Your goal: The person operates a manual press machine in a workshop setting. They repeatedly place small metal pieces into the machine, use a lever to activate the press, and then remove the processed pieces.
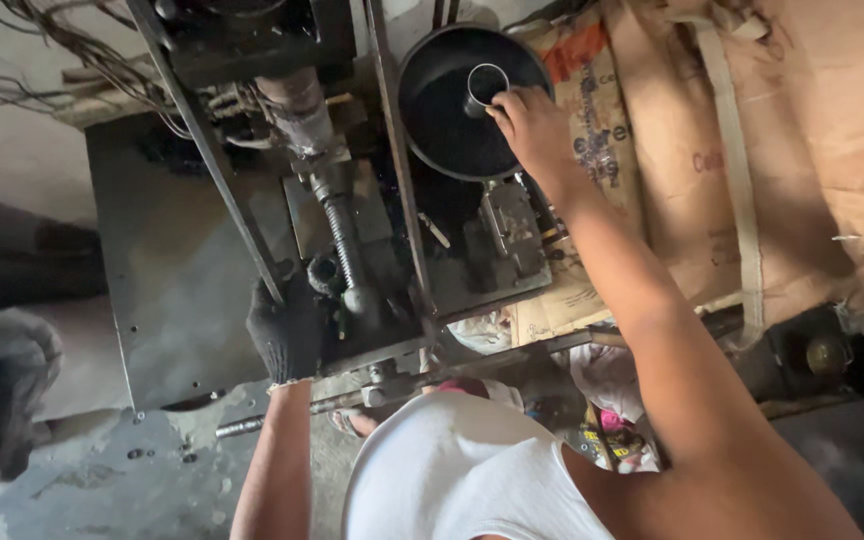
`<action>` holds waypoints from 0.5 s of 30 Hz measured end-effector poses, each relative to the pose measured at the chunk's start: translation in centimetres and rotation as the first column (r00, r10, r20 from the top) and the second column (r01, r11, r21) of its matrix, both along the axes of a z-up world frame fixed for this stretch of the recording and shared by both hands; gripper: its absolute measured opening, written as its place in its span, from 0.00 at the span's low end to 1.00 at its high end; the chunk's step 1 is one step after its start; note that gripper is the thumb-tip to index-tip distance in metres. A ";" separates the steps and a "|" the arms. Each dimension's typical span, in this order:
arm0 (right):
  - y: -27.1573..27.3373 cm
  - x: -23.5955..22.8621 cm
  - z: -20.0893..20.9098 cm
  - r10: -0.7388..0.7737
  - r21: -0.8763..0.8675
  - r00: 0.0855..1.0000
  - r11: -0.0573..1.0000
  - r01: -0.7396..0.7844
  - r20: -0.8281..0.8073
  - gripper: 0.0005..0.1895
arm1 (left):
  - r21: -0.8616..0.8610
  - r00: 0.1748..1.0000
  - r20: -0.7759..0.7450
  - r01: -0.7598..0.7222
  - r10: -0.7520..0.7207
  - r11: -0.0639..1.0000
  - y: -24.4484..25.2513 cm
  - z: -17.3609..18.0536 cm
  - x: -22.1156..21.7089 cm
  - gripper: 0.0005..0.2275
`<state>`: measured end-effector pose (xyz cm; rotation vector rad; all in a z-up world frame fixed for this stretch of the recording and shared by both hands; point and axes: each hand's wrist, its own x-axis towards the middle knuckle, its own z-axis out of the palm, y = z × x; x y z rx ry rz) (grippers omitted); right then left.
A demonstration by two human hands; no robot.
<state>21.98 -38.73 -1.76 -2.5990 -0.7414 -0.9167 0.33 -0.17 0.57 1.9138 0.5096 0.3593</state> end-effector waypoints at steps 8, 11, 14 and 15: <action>2.3 -3.2 8.9 0.041 0.229 0.994 0.971 -0.063 0.099 0.18 | -0.014 0.999 0.017 0.040 -0.040 0.999 -0.3 0.6 0.3 0.11; 4.7 -2.6 11.9 0.111 0.663 0.989 0.748 -0.019 -0.096 0.20 | -0.098 0.996 0.061 0.068 -0.063 0.993 -0.3 0.7 0.1 0.11; 6.5 -0.7 16.3 0.282 0.658 0.937 0.669 -0.345 0.204 0.26 | -0.188 0.997 0.017 0.071 -0.069 0.980 -0.4 0.9 0.4 0.12; 7.2 0.2 17.8 0.244 0.594 0.950 0.741 -0.312 0.194 0.23 | -0.192 0.997 0.014 0.072 -0.070 0.979 -0.4 0.9 0.5 0.12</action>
